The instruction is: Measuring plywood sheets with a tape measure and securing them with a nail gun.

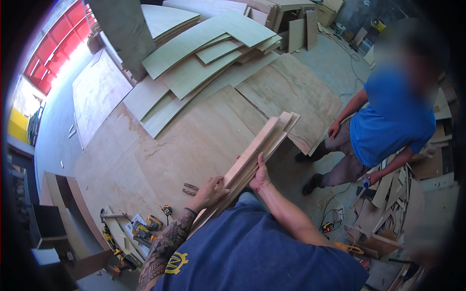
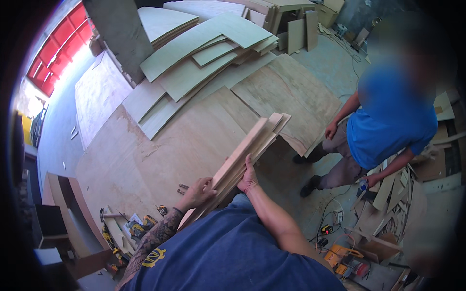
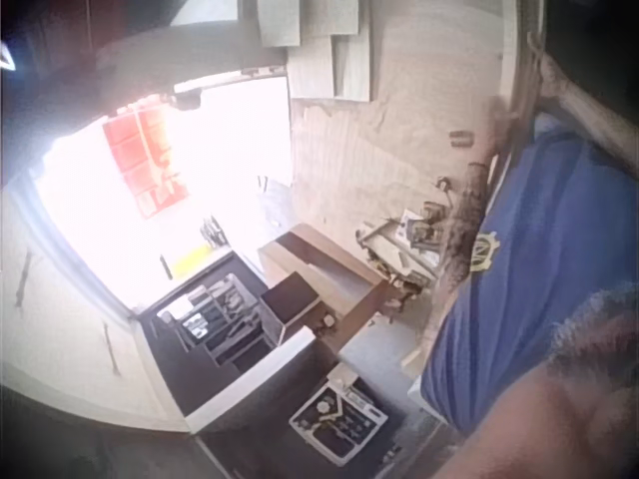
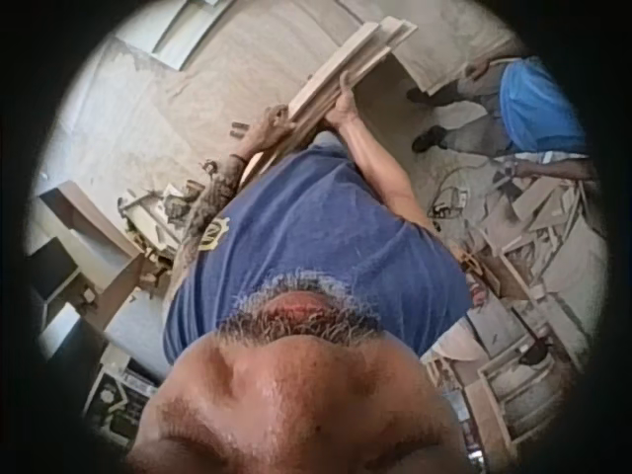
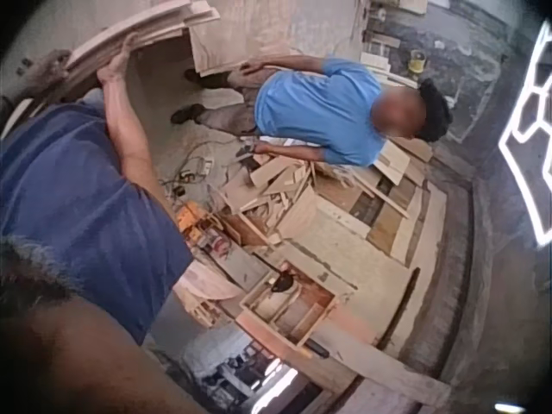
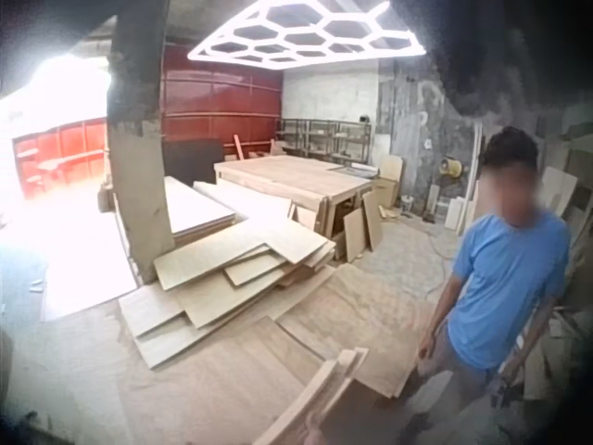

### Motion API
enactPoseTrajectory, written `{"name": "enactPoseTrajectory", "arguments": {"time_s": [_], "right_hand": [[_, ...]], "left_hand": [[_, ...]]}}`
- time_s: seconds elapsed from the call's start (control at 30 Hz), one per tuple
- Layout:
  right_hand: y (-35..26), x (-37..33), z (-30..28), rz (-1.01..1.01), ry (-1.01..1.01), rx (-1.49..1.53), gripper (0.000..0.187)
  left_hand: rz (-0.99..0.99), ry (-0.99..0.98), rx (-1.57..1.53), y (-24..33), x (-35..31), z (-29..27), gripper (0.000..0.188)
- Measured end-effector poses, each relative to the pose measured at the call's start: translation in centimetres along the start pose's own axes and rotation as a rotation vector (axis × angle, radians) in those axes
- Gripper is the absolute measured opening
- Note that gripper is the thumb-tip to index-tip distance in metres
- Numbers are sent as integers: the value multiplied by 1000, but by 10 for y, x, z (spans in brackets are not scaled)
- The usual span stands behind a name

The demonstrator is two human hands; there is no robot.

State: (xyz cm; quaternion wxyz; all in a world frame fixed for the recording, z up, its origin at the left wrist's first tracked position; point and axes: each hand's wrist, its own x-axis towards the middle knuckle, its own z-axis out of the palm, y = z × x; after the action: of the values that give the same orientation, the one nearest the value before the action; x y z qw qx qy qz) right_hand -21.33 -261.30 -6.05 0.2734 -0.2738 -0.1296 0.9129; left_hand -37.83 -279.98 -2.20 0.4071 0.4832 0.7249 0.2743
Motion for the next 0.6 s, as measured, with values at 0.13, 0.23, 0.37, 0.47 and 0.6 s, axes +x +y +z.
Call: {"name": "enactPoseTrajectory", "arguments": {"time_s": [0.13, 0.23, 0.37, 0.47, 0.6], "right_hand": [[5, 2, 3, 4, 55, -78, 82], [8, 7, 14, -14, 91, -116, 81], [15, 30, 33, 26, -38, -196, 86], [26, 41, 81, 110, -140, -313, 95], [44, 46, 86, -1, 21, -1186, 96]], "left_hand": [[-23, -193, 35, 8, -7, 8, 105], [67, 12, -65, -47, -48, 36, 107], [-236, 50, -97, -35, -82, 15, 68], [-286, 277, -193, -48, -93, 18, 70], [-468, 641, -311, -101, -99, 18, 65]]}}
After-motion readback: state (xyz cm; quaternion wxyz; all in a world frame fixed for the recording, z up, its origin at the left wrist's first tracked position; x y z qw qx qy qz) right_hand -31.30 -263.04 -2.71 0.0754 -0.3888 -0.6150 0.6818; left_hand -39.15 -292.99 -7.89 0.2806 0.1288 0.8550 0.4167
